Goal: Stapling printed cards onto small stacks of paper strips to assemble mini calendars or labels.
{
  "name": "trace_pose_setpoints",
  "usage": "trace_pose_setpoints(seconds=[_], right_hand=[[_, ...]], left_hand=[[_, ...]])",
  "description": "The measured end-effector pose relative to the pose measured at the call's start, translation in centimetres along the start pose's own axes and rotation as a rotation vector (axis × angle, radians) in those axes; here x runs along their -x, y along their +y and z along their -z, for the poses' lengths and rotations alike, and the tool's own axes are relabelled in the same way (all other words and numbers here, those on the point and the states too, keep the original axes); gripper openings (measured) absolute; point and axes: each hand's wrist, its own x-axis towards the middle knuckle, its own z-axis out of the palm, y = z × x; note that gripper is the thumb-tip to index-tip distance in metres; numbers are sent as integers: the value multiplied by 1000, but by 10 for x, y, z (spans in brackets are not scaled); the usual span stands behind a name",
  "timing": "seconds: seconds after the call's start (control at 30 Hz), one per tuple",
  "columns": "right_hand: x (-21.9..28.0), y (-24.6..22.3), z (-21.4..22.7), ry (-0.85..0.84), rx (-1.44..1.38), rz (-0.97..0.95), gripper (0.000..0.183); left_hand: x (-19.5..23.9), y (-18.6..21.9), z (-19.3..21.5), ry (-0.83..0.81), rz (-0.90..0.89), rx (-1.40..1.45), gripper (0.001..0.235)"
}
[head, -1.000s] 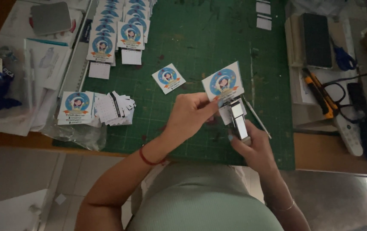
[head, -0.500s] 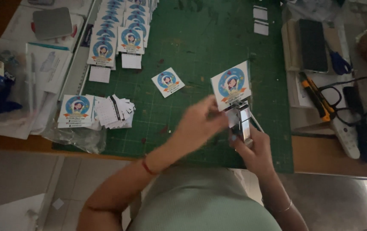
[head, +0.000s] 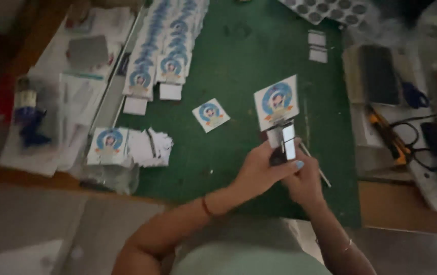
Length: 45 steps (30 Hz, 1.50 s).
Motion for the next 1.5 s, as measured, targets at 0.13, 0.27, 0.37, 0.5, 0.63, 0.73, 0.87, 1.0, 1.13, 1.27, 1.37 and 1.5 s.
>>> trace_pose_setpoints(seconds=[0.13, 0.27, 0.37, 0.5, 0.63, 0.73, 0.87, 1.0, 1.13, 1.27, 1.37, 1.5], right_hand=[[0, -27, -1, -19, 29, 20, 22], [13, -7, 3, 6, 87, -71, 16], [26, -12, -2, -10, 196, -169, 21], [8, -84, -8, -218, 335, -461, 62], [12, -83, 2, -252, 362, -545, 64], [19, -73, 11, -185, 434, -631, 64], [24, -75, 17, -210, 378, -688, 69], [20, -85, 17, -247, 339, -853, 67], [26, -67, 22, -256, 372, -793, 69], [35, -58, 25, -233, 373, -740, 70], [32, -69, 29, -217, 386, -730, 70], [32, -59, 40, -168, 382, -783, 74]], left_hand=[[0, -25, 17, -50, -74, 65, 44], [0, 20, 75, -75, -45, 222, 102], [-6, 4, 98, 29, -139, 140, 72], [-14, 43, 120, 36, -146, -236, 31], [-44, 61, 179, 44, -28, -352, 30], [-74, 63, 234, 198, 36, -714, 38], [-103, 31, 296, 62, 405, -851, 56], [-129, -6, 316, 29, 447, -1140, 41], [-147, -9, 311, 37, 285, -1370, 55], [-174, -18, 313, -60, 118, -1608, 43], [-190, -14, 306, -153, 170, -1636, 39], [-198, -4, 294, -214, 234, -1613, 44]])
